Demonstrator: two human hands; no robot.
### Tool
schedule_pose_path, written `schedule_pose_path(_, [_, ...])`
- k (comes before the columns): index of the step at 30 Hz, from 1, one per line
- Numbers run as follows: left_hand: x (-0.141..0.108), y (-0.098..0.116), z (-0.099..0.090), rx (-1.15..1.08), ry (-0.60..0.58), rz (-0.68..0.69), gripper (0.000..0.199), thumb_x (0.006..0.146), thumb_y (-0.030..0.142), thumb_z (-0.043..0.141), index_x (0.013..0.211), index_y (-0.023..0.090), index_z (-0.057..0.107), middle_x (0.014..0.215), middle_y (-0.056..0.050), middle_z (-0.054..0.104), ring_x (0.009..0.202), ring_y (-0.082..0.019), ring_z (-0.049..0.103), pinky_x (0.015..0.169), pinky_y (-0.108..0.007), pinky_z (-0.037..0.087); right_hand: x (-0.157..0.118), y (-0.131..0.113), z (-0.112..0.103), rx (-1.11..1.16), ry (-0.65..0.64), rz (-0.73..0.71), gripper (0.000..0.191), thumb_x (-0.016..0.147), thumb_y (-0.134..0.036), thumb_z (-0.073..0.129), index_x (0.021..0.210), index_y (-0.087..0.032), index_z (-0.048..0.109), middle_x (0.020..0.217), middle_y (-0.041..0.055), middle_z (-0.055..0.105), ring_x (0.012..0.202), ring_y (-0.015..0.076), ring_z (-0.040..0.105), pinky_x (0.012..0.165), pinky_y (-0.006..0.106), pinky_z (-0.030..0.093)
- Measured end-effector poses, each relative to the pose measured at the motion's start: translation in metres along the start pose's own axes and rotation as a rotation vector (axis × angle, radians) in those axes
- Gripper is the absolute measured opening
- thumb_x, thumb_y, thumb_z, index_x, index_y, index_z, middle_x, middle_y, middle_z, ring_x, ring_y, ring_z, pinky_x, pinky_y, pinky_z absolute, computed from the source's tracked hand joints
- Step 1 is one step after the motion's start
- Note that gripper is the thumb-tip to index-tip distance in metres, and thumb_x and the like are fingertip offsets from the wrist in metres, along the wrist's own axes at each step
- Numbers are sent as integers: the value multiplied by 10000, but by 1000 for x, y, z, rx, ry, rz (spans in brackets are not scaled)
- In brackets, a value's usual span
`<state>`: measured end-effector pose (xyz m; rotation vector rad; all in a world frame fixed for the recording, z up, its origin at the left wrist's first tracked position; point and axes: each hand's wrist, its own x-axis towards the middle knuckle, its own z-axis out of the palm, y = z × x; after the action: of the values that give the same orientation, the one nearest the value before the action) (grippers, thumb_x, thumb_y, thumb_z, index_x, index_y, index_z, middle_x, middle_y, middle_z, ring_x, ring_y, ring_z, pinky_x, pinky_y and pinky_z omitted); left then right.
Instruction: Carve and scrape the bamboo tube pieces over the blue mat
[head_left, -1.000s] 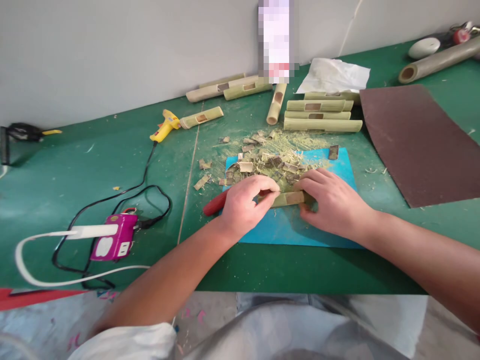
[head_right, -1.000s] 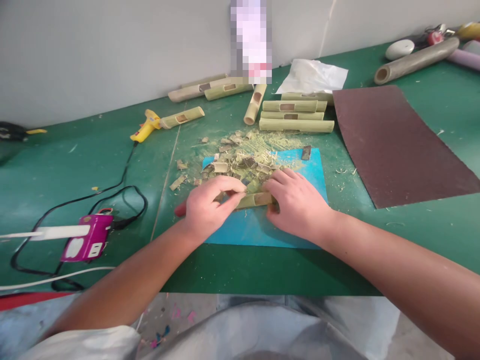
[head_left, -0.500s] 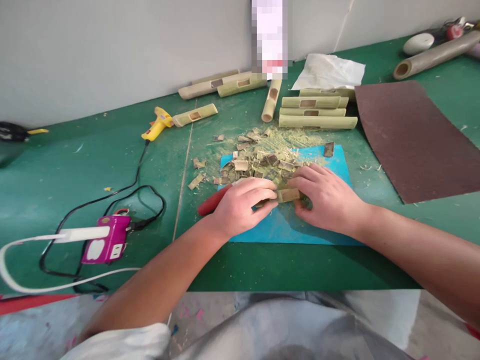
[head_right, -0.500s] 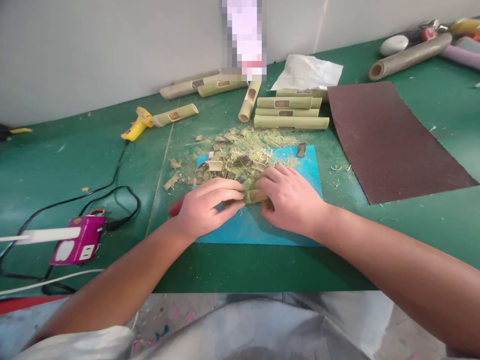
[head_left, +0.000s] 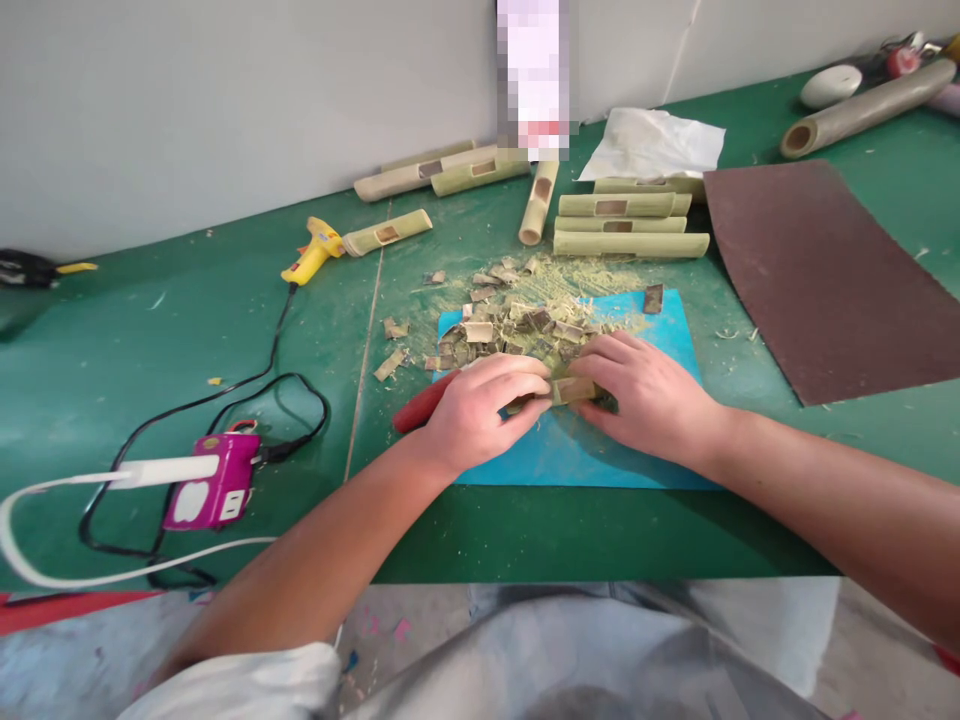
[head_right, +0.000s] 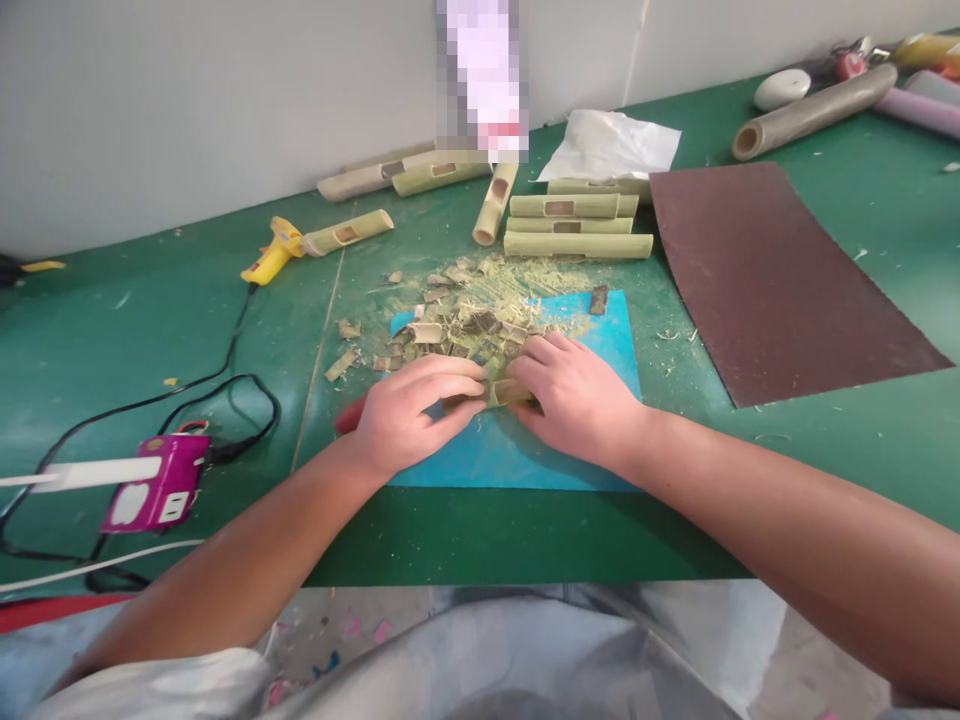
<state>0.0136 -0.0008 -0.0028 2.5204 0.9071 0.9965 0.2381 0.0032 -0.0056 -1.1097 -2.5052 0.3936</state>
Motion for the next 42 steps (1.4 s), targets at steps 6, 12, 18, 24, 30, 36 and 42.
schedule_pose_path(6, [0, -2, -1, 20, -25, 35, 81, 873, 152, 657, 935, 199, 680, 1001, -40, 709, 946, -140, 671, 873, -276, 556, 0, -1, 1, 14, 14, -10, 206, 844, -217, 582, 1015, -124, 651, 968, 119, 626, 927, 236, 545, 825, 368, 455])
schedule_pose_path(12, [0, -2, -1, 15, -36, 52, 74, 868, 139, 659, 920, 184, 685, 993, -53, 711, 939, -150, 669, 863, -283, 553, -1, 0, 2, 33, 13, -29, 188, 875, -236, 563, 993, -131, 664, 962, 120, 634, 922, 244, 567, 818, 376, 469])
schedule_pose_path(18, [2, 1, -1, 8, -39, 54, 79, 875, 142, 646, 935, 186, 673, 993, -52, 710, 937, -148, 663, 865, -285, 552, 0, 0, 1, 46, 13, -21, 174, 873, -243, 575, 978, -142, 670, 972, 115, 638, 938, 247, 575, 833, 378, 472])
schedule_pose_path(24, [0, 1, -1, 26, -52, -9, 70, 857, 178, 675, 927, 181, 671, 1028, -70, 714, 948, -166, 679, 884, -304, 554, -1, -1, 0, 40, 3, -13, 178, 881, -258, 567, 974, -146, 670, 960, 110, 639, 932, 246, 579, 832, 383, 481])
schedule_pose_path(30, [0, 2, 1, -3, -16, -27, 49, 862, 169, 669, 908, 183, 677, 980, -60, 720, 914, -154, 688, 863, -289, 564, 0, 0, 0, 37, -2, -17, 179, 882, -247, 561, 973, -136, 668, 952, 112, 637, 933, 248, 572, 832, 382, 480])
schedule_pose_path(36, [0, 3, 2, 4, 80, -26, 81, 854, 122, 671, 903, 183, 690, 951, -50, 719, 895, -135, 680, 835, -267, 565, -1, 0, 1, 43, 8, -26, 167, 878, -241, 562, 962, -141, 665, 955, 116, 637, 920, 240, 569, 819, 377, 474])
schedule_pose_path(42, [0, 4, 5, -39, 126, -93, 90, 847, 113, 677, 912, 175, 686, 862, -32, 722, 794, -117, 677, 772, -242, 560, -1, 0, 2, 51, 9, -26, 174, 879, -242, 553, 970, -144, 664, 955, 118, 636, 922, 239, 567, 811, 375, 468])
